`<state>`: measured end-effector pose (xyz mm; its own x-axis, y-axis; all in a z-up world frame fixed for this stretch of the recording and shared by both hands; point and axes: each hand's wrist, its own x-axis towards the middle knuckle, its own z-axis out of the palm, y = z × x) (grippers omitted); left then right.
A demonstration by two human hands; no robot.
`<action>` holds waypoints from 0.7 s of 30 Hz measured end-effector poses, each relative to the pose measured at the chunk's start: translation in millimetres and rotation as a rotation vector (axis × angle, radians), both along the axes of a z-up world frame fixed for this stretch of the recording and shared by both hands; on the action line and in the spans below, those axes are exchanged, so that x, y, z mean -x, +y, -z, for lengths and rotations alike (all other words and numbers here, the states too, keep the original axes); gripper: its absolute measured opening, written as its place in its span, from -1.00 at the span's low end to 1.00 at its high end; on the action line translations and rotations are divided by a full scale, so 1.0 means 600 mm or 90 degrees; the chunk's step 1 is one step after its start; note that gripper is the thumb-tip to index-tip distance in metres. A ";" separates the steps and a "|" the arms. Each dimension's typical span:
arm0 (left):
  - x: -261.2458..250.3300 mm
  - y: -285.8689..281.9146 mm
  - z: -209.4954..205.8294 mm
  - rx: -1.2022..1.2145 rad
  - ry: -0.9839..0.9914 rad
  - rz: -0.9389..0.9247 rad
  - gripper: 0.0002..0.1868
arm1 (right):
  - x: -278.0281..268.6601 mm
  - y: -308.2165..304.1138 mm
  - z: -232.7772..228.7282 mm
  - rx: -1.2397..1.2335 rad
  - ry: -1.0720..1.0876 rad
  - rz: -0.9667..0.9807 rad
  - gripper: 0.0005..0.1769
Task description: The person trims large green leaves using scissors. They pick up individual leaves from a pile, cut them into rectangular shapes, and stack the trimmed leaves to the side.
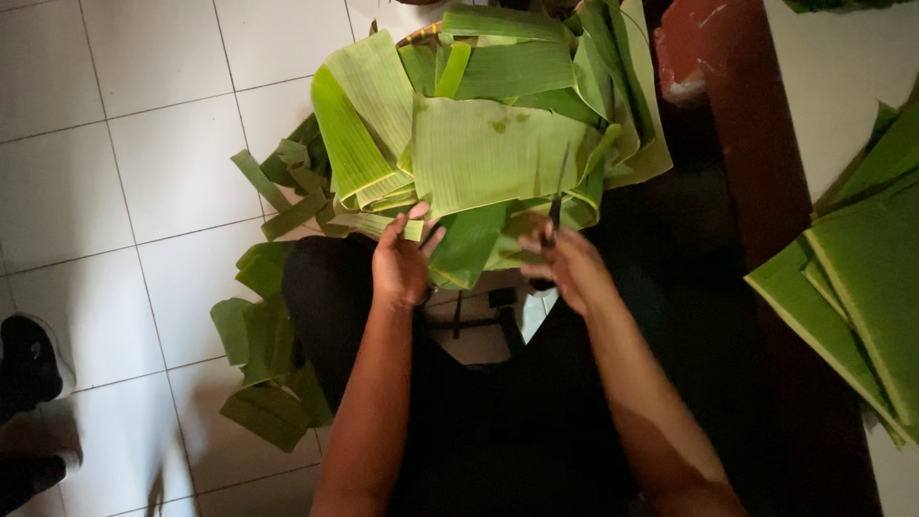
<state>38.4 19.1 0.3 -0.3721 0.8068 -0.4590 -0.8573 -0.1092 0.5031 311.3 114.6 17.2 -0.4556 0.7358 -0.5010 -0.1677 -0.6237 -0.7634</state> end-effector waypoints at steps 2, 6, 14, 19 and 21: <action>0.001 -0.001 0.006 -0.011 -0.010 -0.003 -0.55 | 0.028 0.033 0.002 0.014 -0.007 0.054 -0.71; 0.009 -0.003 0.002 -0.027 0.010 -0.005 -0.56 | 0.059 0.080 0.014 0.031 -0.012 0.166 -0.74; 0.084 -0.011 -0.017 -0.094 0.098 -0.084 -0.72 | 0.022 0.109 0.003 -0.236 -0.036 0.283 -0.80; 0.154 -0.049 -0.103 -0.160 0.181 -0.112 -0.72 | 0.006 0.072 -0.107 -0.277 -0.092 0.203 -0.75; 0.144 -0.055 -0.139 -0.120 0.225 -0.103 -0.72 | 0.032 0.020 -0.141 -0.295 -0.049 0.136 -0.76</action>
<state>-48.3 -14.0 83.6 -0.6089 0.7824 -0.1308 -0.6005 -0.3468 0.7205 292.0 126.7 101.8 -0.2452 0.9611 -0.1268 -0.1873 -0.1753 -0.9665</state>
